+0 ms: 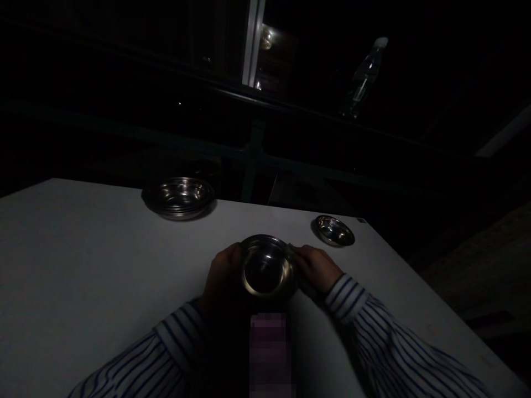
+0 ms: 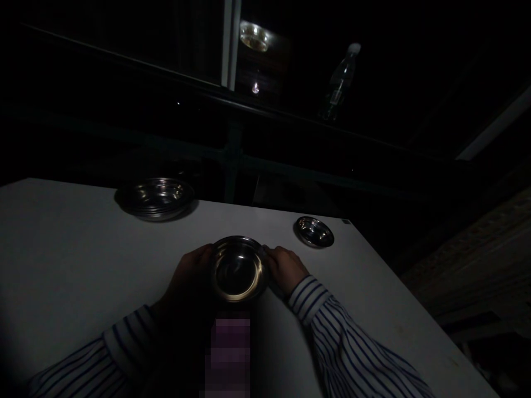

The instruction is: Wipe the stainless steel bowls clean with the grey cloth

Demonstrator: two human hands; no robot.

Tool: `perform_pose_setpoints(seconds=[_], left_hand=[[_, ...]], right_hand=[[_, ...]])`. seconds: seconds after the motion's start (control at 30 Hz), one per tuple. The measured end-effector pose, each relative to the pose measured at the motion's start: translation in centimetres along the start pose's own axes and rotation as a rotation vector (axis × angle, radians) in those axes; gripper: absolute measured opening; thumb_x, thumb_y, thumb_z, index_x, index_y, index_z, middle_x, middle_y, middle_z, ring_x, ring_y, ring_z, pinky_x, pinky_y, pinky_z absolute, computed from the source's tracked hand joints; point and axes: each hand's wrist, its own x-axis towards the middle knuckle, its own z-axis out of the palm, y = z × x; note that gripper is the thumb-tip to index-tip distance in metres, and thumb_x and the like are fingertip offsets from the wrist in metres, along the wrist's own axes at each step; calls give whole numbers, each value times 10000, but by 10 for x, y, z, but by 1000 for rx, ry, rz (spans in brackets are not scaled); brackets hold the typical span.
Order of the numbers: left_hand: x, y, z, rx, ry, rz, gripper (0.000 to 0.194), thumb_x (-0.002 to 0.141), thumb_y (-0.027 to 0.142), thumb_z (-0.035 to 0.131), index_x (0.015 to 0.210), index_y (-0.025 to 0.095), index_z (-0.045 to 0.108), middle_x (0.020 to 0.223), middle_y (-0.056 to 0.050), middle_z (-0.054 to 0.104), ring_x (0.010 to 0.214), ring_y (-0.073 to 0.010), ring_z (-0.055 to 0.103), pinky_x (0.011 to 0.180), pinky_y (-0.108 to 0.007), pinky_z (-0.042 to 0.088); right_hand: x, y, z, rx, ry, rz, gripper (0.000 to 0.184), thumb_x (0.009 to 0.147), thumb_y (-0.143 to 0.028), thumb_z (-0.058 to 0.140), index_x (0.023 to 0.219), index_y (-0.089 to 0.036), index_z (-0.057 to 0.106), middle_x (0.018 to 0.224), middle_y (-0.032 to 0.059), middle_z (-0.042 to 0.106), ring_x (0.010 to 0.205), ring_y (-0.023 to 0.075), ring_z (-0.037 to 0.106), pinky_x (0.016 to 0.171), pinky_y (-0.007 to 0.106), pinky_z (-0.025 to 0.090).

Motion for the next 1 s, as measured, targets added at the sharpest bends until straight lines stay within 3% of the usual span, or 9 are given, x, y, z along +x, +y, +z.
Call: perform_pose_setpoints(seconds=[0.27, 0.5, 0.63, 0.77, 1.0], left_hand=[[-4, 3, 3, 23, 50, 45, 318, 753, 370, 414, 800, 161, 650, 716, -57, 691, 637, -186, 602, 565, -277, 448], [3, -7, 1, 76, 118, 95, 257, 741, 341, 451, 766, 195, 661, 749, -75, 698, 703, -212, 607, 639, -307, 453], [9, -11, 0, 114, 147, 53, 246, 741, 325, 461, 762, 187, 663, 768, -89, 701, 714, -223, 615, 635, -311, 452], [8, -6, 0, 124, 132, 50, 291, 768, 317, 406, 778, 181, 664, 765, -83, 702, 691, -210, 621, 617, -303, 457], [-2, 0, 4, 133, 139, 32, 294, 761, 343, 415, 753, 178, 659, 750, -92, 698, 684, -210, 620, 595, -293, 452]], right_hand=[[70, -8, -13, -168, -172, -284, 367, 889, -287, 368, 1218, -272, 531, 1040, 61, 633, 978, 199, 573, 810, 286, 406], [96, -39, -3, -256, -209, -518, 369, 902, -282, 353, 1240, -286, 502, 1099, 44, 619, 1002, 192, 554, 834, 305, 399], [102, -59, 2, -281, -253, -613, 348, 903, -277, 359, 1196, -258, 544, 1116, 48, 618, 1020, 201, 549, 873, 325, 388], [102, -58, 5, -220, -260, -586, 344, 903, -296, 363, 1192, -266, 549, 1149, 34, 610, 1055, 198, 545, 892, 320, 390], [78, -13, -1, 26, -158, -326, 376, 892, -276, 374, 1237, -231, 516, 1191, 28, 588, 1112, 165, 529, 942, 272, 389]])
